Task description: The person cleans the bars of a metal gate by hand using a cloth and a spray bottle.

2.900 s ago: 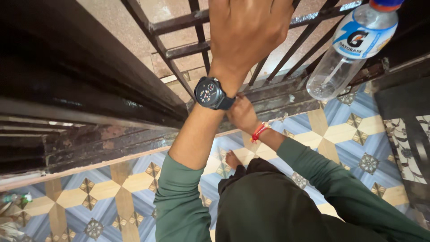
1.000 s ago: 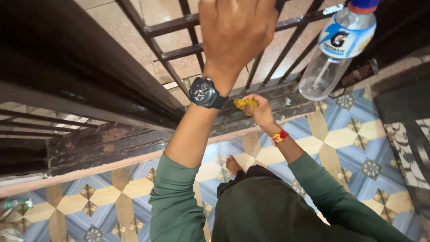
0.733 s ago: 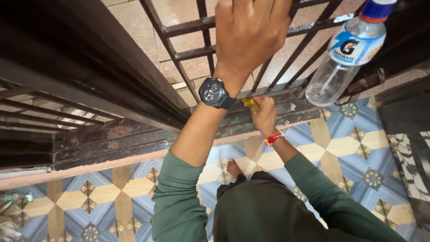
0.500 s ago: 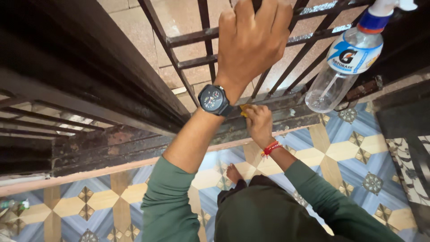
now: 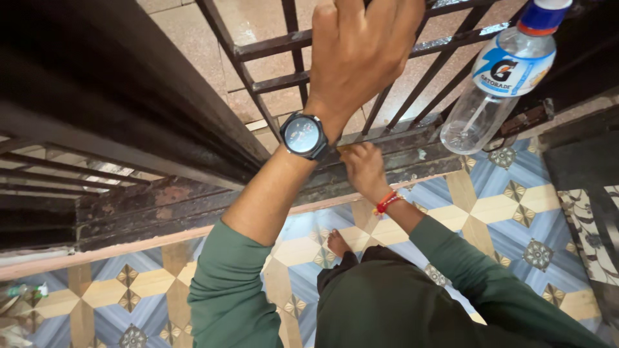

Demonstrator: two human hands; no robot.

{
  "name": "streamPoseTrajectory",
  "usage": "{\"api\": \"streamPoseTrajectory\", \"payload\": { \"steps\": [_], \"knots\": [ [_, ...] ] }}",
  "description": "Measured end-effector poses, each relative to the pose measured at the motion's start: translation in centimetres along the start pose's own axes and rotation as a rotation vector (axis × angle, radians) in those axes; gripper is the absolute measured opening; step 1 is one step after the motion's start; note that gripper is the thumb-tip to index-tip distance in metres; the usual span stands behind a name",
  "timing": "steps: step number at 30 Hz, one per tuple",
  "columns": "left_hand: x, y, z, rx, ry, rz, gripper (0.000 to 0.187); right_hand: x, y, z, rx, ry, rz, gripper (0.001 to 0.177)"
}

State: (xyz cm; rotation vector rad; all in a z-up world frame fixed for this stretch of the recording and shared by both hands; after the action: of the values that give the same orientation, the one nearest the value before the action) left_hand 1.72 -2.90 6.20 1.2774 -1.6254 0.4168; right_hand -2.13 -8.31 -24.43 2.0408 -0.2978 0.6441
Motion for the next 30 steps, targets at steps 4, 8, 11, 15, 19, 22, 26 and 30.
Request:
{"api": "streamPoseTrajectory", "payload": {
  "steps": [4, 8, 11, 15, 19, 22, 26, 30],
  "knots": [
    [0.3, 0.0, 0.1, 0.020, 0.017, -0.014, 0.012, -0.5, 1.4, 3.2, 0.088, -0.060, -0.047, 0.011],
    [0.4, -0.2, 0.1, -0.015, 0.035, -0.064, 0.014, -1.0, 1.8, 4.1, -0.012, -0.116, 0.089, 0.019],
    [0.2, -0.2, 0.1, -0.065, 0.037, -0.064, 0.023, -1.2, 0.9, 3.6, -0.055, -0.150, 0.037, 0.018],
    [-0.2, -0.8, 0.4, -0.055, 0.036, -0.067, 0.019, -0.6, -0.6, 0.5, 0.085, -0.008, 0.027, 0.019],
    [-0.9, -0.5, 0.8, 0.039, 0.009, -0.012, 0.028, -0.2, -0.2, -0.1, 0.110, -0.031, 0.039, 0.019],
    [-1.5, -0.2, 1.0, 0.074, -0.049, 0.032, 0.035, -0.2, 0.2, 0.0, 0.143, -0.016, 0.011, 0.017],
    [-0.6, 0.6, 0.6, 0.005, -0.049, 0.113, 0.038, -0.1, 0.2, 0.1, 0.126, -0.011, 0.036, 0.019],
    [1.2, 1.6, -0.9, -0.040, -0.015, 0.133, 0.050, -0.5, 0.8, 0.3, 0.193, 0.001, 0.105, 0.018]
  ]
}}
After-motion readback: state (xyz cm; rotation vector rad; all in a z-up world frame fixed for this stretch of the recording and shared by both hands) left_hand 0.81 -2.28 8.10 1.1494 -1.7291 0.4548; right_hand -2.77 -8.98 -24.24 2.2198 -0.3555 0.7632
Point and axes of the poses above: each hand's wrist, its own x-axis towards the middle knuckle, its own y-axis out of the back of the hand, z = x × y, the point moved 8 cm from there along x, towards the middle knuckle, and after that the axes turned 10 degrees about -y, right-handed, at the moved point
